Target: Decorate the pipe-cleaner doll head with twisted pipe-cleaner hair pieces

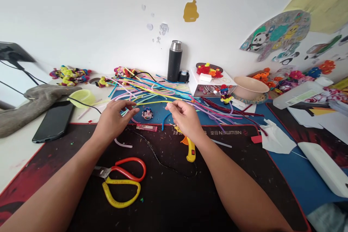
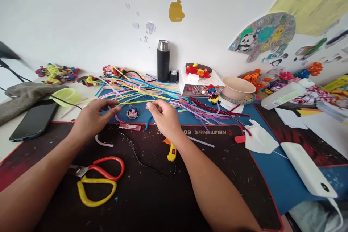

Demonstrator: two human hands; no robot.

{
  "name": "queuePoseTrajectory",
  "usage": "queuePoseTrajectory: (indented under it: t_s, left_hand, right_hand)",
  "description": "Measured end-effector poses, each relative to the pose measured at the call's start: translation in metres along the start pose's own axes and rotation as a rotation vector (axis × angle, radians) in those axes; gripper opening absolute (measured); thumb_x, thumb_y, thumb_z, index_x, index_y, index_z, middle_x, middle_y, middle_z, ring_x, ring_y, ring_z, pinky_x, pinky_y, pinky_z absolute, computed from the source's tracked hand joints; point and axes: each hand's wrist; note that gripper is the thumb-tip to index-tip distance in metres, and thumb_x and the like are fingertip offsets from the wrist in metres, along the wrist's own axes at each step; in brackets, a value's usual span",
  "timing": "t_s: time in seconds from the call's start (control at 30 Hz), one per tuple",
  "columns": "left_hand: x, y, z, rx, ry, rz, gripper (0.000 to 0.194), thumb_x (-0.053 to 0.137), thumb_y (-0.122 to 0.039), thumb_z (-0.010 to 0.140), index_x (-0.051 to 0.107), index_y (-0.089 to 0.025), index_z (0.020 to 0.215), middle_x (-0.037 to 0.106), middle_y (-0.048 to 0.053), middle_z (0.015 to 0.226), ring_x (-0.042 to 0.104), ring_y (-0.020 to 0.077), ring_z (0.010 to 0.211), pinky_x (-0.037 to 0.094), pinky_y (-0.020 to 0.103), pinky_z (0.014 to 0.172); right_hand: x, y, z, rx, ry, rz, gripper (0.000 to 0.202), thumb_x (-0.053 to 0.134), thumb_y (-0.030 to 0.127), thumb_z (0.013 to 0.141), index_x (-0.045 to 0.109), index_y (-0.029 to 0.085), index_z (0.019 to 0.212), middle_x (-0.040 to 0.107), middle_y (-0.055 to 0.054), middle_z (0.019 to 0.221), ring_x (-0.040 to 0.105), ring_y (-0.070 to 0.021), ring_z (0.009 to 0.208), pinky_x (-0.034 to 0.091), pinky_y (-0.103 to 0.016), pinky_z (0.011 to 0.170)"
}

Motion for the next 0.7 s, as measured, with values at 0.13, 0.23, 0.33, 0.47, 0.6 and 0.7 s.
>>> queuePoseTrajectory:
  t_s: [0.13, 0.23, 0.33, 0.47, 0.6, 0.7]
  left_hand:
    - [0.005, -0.002, -0.004, 0.118, 0.008, 0.01, 0.034, 0.064, -0.054, 0.096, 0.076, -0.025, 0.108, 0.079, 0.009, 0.099, 0.07, 0.0344, 0.103, 0.053, 0.046, 0.098]
    - [0.012, -0.004, -0.005, 0.203, 0.031, -0.003, 0.039, 0.065, -0.052, 0.098, 0.075, -0.023, 0.122, 0.081, 0.011, 0.112, 0.068, 0.0364, 0.113, 0.052, 0.049, 0.103]
    - [0.02, -0.004, -0.004, 0.266, 0.086, 0.008, 0.047, 0.068, -0.048, 0.097, 0.071, -0.021, 0.135, 0.079, 0.014, 0.128, 0.064, 0.0381, 0.123, 0.05, 0.053, 0.11]
    - [0.031, 0.002, 0.0, 0.309, 0.183, 0.03, 0.055, 0.07, -0.045, 0.098, 0.065, -0.02, 0.146, 0.075, 0.015, 0.137, 0.061, 0.0379, 0.127, 0.047, 0.055, 0.115]
    - [0.035, 0.009, 0.001, 0.289, 0.209, 0.04, 0.059, 0.071, -0.046, 0.099, 0.062, -0.019, 0.15, 0.074, 0.015, 0.136, 0.06, 0.038, 0.128, 0.046, 0.056, 0.115]
    - [0.034, 0.01, 0.0, 0.259, 0.201, 0.04, 0.057, 0.072, -0.045, 0.098, 0.063, -0.019, 0.148, 0.074, 0.015, 0.134, 0.061, 0.0375, 0.126, 0.048, 0.055, 0.113]
  right_hand:
    - [-0.001, 0.005, -0.001, 0.006, -0.022, -0.003, 0.051, 0.069, 0.073, 0.094, 0.072, 0.022, 0.092, 0.042, 0.006, 0.058, 0.039, -0.0123, 0.05, 0.03, -0.026, 0.048]
    - [-0.002, 0.006, -0.001, 0.012, -0.034, -0.005, 0.047, 0.067, 0.068, 0.097, 0.072, 0.021, 0.092, 0.042, 0.007, 0.057, 0.038, -0.0121, 0.05, 0.03, -0.026, 0.049]
    - [-0.001, 0.007, -0.001, 0.021, -0.038, -0.041, 0.045, 0.066, 0.065, 0.098, 0.073, 0.021, 0.093, 0.045, 0.006, 0.058, 0.043, -0.0129, 0.051, 0.034, -0.026, 0.05]
    - [0.0, 0.011, -0.004, 0.023, -0.038, -0.109, 0.04, 0.064, 0.059, 0.1, 0.073, 0.021, 0.093, 0.048, 0.005, 0.06, 0.047, -0.0136, 0.055, 0.038, -0.027, 0.054]
    - [0.0, 0.015, -0.007, 0.032, -0.027, -0.135, 0.033, 0.062, 0.05, 0.103, 0.072, 0.02, 0.092, 0.047, 0.005, 0.062, 0.043, -0.0129, 0.055, 0.036, -0.027, 0.055]
    - [0.001, 0.017, -0.008, 0.023, -0.008, -0.165, 0.031, 0.063, 0.047, 0.103, 0.072, 0.02, 0.091, 0.05, 0.004, 0.064, 0.044, -0.0131, 0.058, 0.034, -0.027, 0.056]
Point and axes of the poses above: each hand's wrist, its own z-axis towards the middle knuckle, its own x-axis out of the palm, y = z × x
